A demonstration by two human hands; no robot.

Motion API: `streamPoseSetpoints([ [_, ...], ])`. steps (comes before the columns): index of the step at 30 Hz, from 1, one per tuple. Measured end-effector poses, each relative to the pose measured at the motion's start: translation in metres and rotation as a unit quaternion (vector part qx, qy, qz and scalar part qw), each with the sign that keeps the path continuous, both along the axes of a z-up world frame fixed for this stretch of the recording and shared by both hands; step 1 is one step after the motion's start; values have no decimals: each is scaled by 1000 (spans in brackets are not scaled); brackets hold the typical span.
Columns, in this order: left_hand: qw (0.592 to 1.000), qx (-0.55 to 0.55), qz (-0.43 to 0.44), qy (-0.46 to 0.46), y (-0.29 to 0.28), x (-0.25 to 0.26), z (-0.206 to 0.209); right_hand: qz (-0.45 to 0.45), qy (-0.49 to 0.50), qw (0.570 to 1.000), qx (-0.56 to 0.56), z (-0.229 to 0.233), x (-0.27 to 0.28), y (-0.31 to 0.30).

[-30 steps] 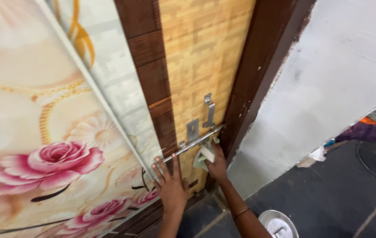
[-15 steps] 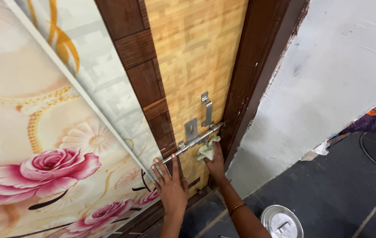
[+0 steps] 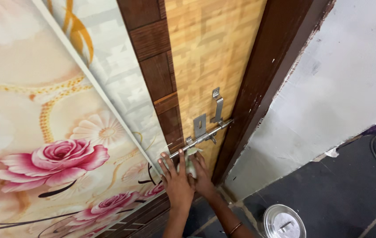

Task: The person wipes a wooden door with a floral decal using a light green cloth. They clean the metal latch, the decal surface, and the lower wooden panels in a systematic manner.

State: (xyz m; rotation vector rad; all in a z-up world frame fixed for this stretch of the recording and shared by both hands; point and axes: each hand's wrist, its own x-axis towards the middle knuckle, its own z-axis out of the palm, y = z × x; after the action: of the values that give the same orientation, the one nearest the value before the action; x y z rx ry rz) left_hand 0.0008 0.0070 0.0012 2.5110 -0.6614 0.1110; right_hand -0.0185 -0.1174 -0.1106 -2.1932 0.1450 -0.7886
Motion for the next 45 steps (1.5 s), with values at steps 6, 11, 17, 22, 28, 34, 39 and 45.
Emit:
streamPoseSetpoints([
  [6, 1000, -6, -3, 12, 2, 0, 2, 10, 44, 999, -14, -10, 1, 1],
  [11, 999, 6, -14, 34, 9, 0, 9, -82, 75, 992, 64, -71, 24, -24],
  [17, 999, 17, -30, 12, 22, -1, 16, -95, -12, 995, 31, -40, 27, -25],
  [22, 999, 3, -38, 36, 25, -1, 15, -46, -68, 997, 3, 9, 22, 22],
  [28, 999, -12, -36, 4, 34, 4, -6, 13, -51, 999, -6, 19, 11, 39],
  [34, 996, -82, 2, -32, 61, 3, -24, -109, -142, 983, 34, 19, 26, 13],
  [39, 997, -41, 64, -16, 95, 1, -28, -136, -186, 964, 132, 23, 32, 36],
  [45, 993, -63, 96, 9, 136, 6, -30, -194, -90, 972, 93, 15, 42, 84],
])
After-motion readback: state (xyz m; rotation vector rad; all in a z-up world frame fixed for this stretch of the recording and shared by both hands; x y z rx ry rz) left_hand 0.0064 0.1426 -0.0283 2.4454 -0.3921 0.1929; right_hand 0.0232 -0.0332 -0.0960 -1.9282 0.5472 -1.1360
